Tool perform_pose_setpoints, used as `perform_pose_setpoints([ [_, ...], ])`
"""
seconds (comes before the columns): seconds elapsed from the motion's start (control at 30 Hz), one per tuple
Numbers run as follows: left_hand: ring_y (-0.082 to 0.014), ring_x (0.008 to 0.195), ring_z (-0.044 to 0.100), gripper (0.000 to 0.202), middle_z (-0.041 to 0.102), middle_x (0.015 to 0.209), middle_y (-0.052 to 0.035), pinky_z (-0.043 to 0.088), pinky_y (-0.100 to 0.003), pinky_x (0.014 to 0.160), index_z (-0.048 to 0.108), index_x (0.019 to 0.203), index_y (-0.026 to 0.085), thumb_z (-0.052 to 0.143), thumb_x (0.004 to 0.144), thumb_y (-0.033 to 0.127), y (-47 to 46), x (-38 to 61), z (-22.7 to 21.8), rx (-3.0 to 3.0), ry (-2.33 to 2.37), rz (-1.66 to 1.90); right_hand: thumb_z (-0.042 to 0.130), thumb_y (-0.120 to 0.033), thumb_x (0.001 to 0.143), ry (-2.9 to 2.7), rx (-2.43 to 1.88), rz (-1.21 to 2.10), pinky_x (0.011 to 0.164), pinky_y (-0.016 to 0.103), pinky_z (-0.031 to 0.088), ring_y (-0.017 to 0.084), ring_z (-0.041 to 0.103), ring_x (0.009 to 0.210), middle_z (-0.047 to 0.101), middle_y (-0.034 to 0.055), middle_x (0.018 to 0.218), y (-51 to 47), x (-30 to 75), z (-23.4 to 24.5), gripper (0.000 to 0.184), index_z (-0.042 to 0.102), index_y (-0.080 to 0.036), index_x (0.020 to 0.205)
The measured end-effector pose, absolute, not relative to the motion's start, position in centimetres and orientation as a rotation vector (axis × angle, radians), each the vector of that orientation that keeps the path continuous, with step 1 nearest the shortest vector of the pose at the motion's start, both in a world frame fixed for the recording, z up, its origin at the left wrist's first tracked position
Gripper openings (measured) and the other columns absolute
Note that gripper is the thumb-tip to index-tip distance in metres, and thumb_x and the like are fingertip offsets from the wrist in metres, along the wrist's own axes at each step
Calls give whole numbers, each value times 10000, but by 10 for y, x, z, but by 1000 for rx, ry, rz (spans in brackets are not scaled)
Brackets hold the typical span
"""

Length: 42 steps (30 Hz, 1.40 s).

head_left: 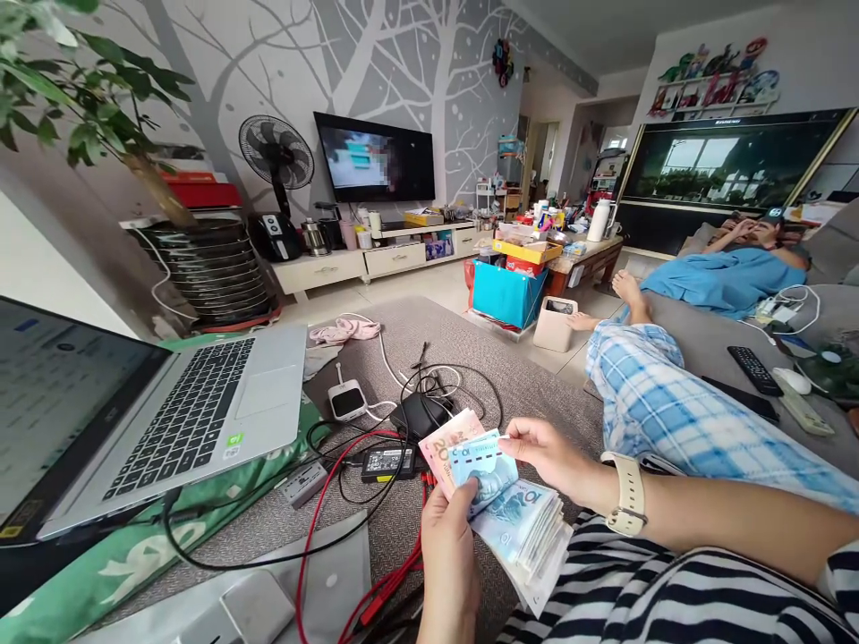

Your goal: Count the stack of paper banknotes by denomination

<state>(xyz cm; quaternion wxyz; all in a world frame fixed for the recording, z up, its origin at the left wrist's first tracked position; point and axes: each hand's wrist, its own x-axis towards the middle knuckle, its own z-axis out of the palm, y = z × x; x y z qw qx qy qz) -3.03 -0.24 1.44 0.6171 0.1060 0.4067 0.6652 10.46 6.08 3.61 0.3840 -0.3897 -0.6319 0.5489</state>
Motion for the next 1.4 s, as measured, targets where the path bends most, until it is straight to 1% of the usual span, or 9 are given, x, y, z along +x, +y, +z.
perform_pose_setpoints([
  [0.13,-262,837,670,325,722,838,-101,501,-349,755,670,899,117,722,587,189,-3,-28,13,260,927,1510,684,-443,719,-1622,-1020,1347,534,219,293,87,383,571,439,-48,602,62,106,33,363,466,-159,661],
  [0.27,-270,818,675,398,721,887,-123,503,-360,757,678,970,109,733,602,251,-5,-24,17,295,907,1478,670,-442,732,-1613,-1005,1308,536,218,305,84,392,561,460,-46,612,63,111,31,347,484,-153,683],
  [0.37,-257,809,679,405,720,917,-114,507,-354,756,680,1015,130,712,635,266,-5,-23,20,277,895,1463,673,-428,735,-1618,-997,1288,531,218,307,85,404,553,475,-47,608,63,113,31,319,515,-151,726],
  [0.47,-244,814,678,322,722,886,-110,512,-342,755,696,955,120,686,658,243,-4,-25,18,230,910,1453,681,-402,737,-1601,-1000,1271,531,221,312,88,423,553,493,-44,615,60,114,33,293,532,-151,766],
  [0.57,-230,829,675,236,720,893,-115,511,-324,770,697,867,100,673,667,225,-1,-27,12,194,937,1464,681,-394,740,-1571,-991,1283,527,223,315,90,436,550,495,-41,610,57,112,36,286,527,-153,750],
  [0.73,-237,870,670,279,709,967,-135,511,-325,779,670,950,90,638,706,222,4,-28,6,134,907,1492,674,-409,745,-1553,-961,1336,532,220,319,89,432,559,496,-37,621,51,111,42,302,514,-153,734],
  [0.93,-250,898,663,299,715,909,-124,509,-335,776,668,973,92,631,706,219,4,-28,3,161,899,1520,654,-434,760,-1589,-920,1393,510,218,286,80,375,539,447,-50,605,45,113,46,316,496,-162,728],
  [1.27,-235,850,661,252,721,855,-91,496,-313,753,703,856,106,649,642,229,3,-27,5,224,942,1509,645,-454,761,-1584,-865,1460,508,213,274,80,359,542,437,-50,609,43,115,43,326,500,-162,736],
  [1.4,-233,832,659,275,720,843,-85,495,-307,722,706,877,109,648,635,225,1,-25,9,259,939,1492,641,-462,761,-1591,-883,1450,514,219,284,84,364,542,429,-50,601,43,116,43,328,506,-165,728],
])
